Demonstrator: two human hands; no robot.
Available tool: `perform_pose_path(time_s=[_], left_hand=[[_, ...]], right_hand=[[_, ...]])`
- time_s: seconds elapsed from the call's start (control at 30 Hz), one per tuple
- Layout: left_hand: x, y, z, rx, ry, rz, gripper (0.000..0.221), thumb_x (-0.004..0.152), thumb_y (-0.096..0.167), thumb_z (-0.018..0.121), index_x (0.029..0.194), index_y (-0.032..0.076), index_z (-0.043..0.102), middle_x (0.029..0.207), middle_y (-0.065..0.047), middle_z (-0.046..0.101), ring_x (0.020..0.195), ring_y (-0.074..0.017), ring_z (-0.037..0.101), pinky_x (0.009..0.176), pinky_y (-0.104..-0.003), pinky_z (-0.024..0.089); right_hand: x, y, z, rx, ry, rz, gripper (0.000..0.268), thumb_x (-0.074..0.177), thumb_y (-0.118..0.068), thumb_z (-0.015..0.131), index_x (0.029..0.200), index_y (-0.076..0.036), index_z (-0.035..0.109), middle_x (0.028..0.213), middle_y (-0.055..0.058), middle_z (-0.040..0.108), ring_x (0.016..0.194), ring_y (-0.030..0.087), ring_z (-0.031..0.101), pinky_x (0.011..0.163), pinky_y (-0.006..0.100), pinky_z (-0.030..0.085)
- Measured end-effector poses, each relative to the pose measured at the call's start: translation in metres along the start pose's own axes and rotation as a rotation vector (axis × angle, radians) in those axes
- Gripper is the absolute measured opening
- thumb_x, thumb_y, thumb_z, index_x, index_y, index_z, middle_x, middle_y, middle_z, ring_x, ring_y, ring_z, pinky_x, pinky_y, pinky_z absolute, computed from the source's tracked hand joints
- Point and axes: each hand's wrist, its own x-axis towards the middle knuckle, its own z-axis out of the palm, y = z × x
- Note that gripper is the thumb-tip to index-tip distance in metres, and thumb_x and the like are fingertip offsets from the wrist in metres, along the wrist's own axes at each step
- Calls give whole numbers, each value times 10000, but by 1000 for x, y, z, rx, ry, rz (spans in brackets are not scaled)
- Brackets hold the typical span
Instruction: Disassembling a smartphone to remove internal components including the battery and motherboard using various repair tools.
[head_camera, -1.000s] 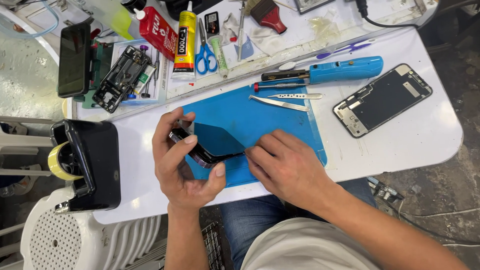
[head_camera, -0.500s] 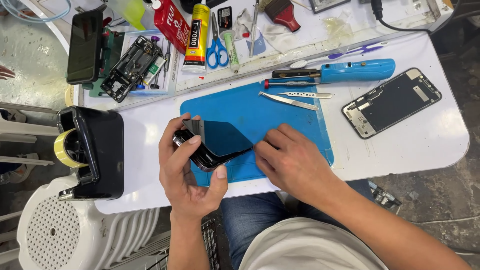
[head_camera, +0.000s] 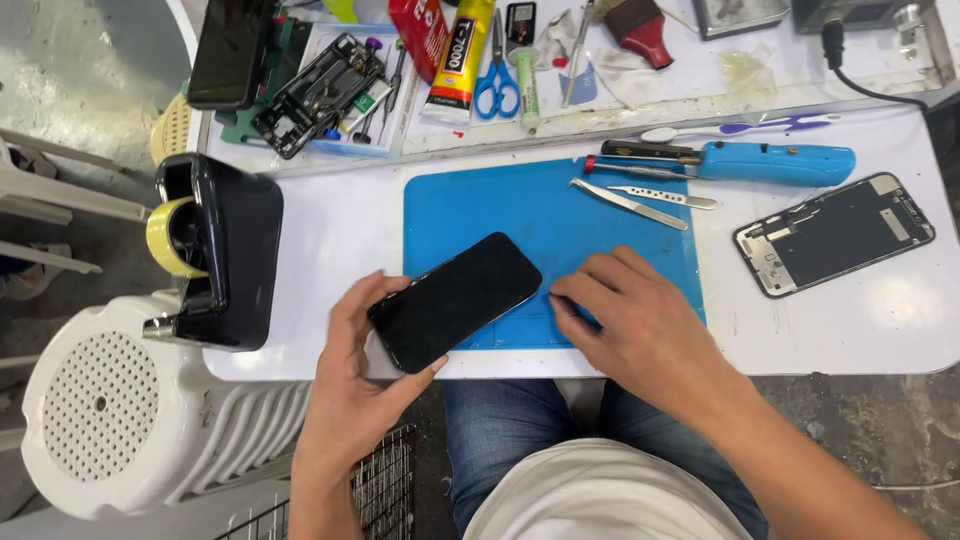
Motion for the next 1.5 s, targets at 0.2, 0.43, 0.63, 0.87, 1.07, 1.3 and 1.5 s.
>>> perform_pose_path(time_s=[0.2, 0.43, 0.63, 0.87, 1.07, 1.3, 1.5], left_hand=[[1, -20, -9, 389, -68, 250, 467, 948, 213, 732, 1389, 138, 598, 1495, -75, 549, 1437, -315, 486, 1173, -490, 356], [1, -23, -13, 408, -4, 310, 382, 1005, 113, 664, 1385, 88, 624, 1456, -114, 609, 1357, -291, 596, 1147, -450, 474], [13, -19, -12, 317, 150, 184, 252, 1084, 144, 495, 1242, 42, 664, 1146, -98, 735, 1029, -229, 705, 854, -346, 554], [30, -25, -19, 115, 269, -66, 284, 1076, 312, 523, 1209, 79, 612, 933, 20, 602, 823, -94, 520, 757, -261, 452], [37, -35, -32, 243, 337, -113, 309, 1059, 220, 567, 1352, 131, 606, 923, 0, 521, 670, -100, 418, 662, -267, 405], [41, -55, -27, 538, 350, 51, 352, 1071, 111, 537, 1413, 36, 569, 1198, -164, 548, 1171, -335, 546, 1023, -454, 456], [41, -55, -22, 723, 419, 196, 298, 1121, 132, 481, 1381, 10, 562, 1427, -214, 525, 1295, -419, 492, 1073, -569, 433]], right_hand=[[3, 0, -4, 87, 4, 19, 91, 973, -114, 713, 1044, -58, 711, 896, 76, 670, 798, 256, 588, 735, 387, 499], [1, -1, -6, 161, -10, 32, 42, 986, -103, 702, 1015, -72, 704, 859, 49, 666, 789, 231, 586, 745, 366, 464], [-4, -3, -5, 173, 25, 54, 50, 995, -103, 708, 1006, -54, 713, 915, 60, 685, 817, 245, 572, 743, 365, 459], [-4, -6, -6, 162, 21, 98, 47, 995, -98, 711, 997, -52, 718, 926, 54, 705, 821, 240, 580, 742, 357, 469], [-5, -6, -5, 153, 33, 108, 48, 991, -93, 713, 1004, -49, 725, 941, 51, 720, 833, 237, 602, 750, 353, 488], [-4, -7, -6, 155, 28, 114, 69, 991, -107, 708, 1012, -44, 726, 944, 57, 723, 843, 236, 613, 748, 349, 494], [-5, -4, -5, 150, 41, 99, 64, 984, -103, 720, 1001, -42, 726, 936, 61, 725, 837, 235, 621, 743, 350, 506]])
